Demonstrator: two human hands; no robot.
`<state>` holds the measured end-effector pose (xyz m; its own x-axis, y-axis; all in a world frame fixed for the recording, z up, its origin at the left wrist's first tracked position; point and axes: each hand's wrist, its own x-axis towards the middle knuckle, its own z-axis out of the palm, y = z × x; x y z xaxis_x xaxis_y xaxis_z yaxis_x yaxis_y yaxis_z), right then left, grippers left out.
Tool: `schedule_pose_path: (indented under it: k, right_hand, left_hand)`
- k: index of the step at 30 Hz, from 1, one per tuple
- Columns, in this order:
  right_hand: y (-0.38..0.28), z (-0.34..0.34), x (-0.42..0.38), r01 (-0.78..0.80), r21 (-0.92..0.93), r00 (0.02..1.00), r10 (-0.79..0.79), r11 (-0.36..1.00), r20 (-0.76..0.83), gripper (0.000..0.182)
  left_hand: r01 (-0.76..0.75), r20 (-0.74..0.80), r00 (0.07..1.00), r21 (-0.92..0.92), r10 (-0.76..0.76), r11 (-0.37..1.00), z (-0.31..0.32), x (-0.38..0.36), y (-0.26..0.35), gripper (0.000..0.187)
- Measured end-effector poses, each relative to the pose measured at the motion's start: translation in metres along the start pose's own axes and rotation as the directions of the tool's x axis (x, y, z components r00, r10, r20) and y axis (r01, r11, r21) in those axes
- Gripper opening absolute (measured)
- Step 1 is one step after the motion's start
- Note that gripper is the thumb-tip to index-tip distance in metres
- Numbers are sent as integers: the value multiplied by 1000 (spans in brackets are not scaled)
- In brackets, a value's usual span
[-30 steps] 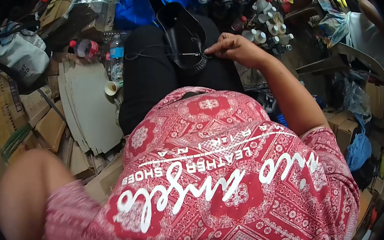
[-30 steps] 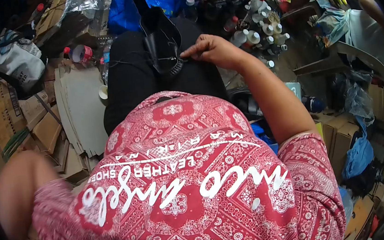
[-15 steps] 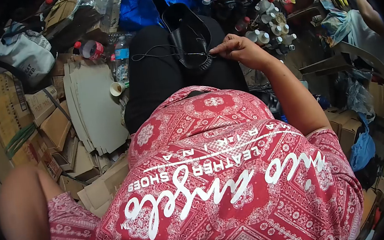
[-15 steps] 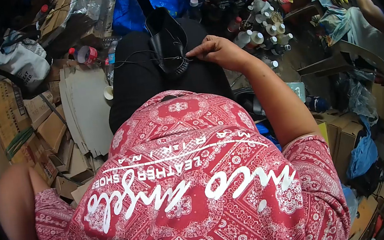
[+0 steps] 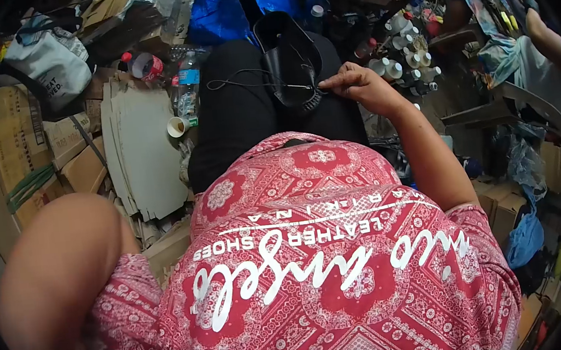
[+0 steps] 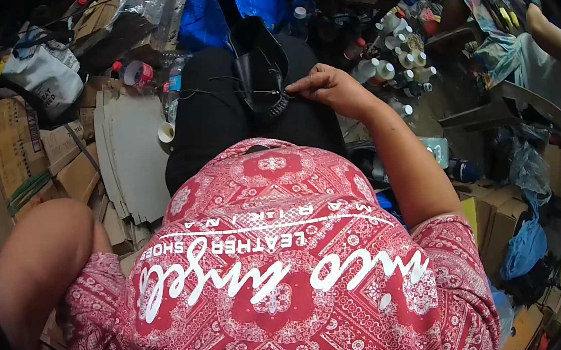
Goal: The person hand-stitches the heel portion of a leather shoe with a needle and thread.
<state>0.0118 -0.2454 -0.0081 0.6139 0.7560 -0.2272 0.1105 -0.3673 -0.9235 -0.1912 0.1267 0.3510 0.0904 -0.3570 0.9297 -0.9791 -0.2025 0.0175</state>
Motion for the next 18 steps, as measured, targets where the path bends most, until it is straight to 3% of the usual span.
schedule_pose_path:
  k: [10,13,18]
  right_hand:
    - [6,-2,3,-3,-3,1000,3,1000,13,32]
    - [7,-3,3,40,19,999,-40,999,14,36]
    - [2,-1,2,-20,16,1000,20,1000,11,37]
  left_hand:
    - [77,-111,992,189,-57,979,-4,-38,27,28]
    - [87,-119,991,198,-64,976,-2,-43,22,28]
    - [108,-123,989,211,-83,971,-2,-50,14,28]
